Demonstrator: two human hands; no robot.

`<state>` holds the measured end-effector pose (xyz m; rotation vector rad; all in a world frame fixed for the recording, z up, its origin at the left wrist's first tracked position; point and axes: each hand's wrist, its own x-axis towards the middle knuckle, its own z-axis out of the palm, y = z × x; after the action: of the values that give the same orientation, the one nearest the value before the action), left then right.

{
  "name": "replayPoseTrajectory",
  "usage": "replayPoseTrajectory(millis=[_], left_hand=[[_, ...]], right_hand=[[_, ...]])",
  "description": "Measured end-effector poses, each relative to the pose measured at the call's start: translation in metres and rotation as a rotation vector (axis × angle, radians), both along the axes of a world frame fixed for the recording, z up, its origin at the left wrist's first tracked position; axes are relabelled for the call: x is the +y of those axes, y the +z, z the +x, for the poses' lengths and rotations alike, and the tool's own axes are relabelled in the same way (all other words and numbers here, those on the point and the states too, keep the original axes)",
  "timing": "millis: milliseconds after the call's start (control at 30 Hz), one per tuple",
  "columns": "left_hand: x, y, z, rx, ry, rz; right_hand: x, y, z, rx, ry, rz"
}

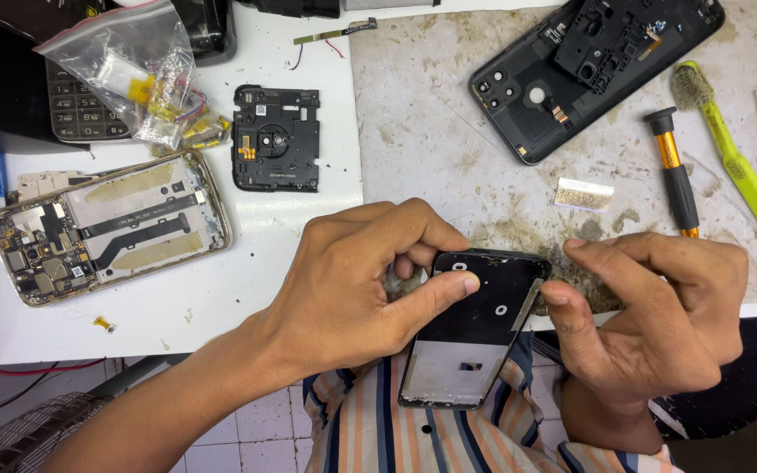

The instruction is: The person disassembles a smartphone, removes a small component from the back cover, and uses a screwdriver to adjust internal parts. The person then reassembles the phone and inspects the internal components.

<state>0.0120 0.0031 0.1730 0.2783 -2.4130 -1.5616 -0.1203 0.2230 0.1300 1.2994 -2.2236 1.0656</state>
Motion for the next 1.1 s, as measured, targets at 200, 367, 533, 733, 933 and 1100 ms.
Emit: replayPoseTrajectory(millis=[200, 367, 533, 733, 933, 1100], left_hand=[[0.000, 0.000, 0.000, -0.015, 0.005, 0.001], [0.001, 0.000, -0.001, -0.021, 0.004, 0.002], [0.001, 0.000, 0.000, -0.021, 0.001, -0.005], [0.000, 0.000, 0.000, -0.046, 0.006, 0.004], [0.000, -0.002, 0.000, -0.030, 0.005, 0.002], [-0.001, -0.005, -0.001, -0.029, 0.002, 0.009]], right_hand=[[-0.005, 0.010, -0.005, 0.005, 0.061, 0.031], [-0.008, 0.015, 0.002, -0.012, 0.044, 0.009], [-0.007, 0.017, -0.001, 0.097, 0.114, 0.032], [-0.007, 0.013, -0.011, 0.313, 0.270, 0.037], [0.004, 0.010, -0.017, 0.160, 0.146, 0.035], [0.024, 0.011, -0.020, 0.014, -0.314, 0.363]])
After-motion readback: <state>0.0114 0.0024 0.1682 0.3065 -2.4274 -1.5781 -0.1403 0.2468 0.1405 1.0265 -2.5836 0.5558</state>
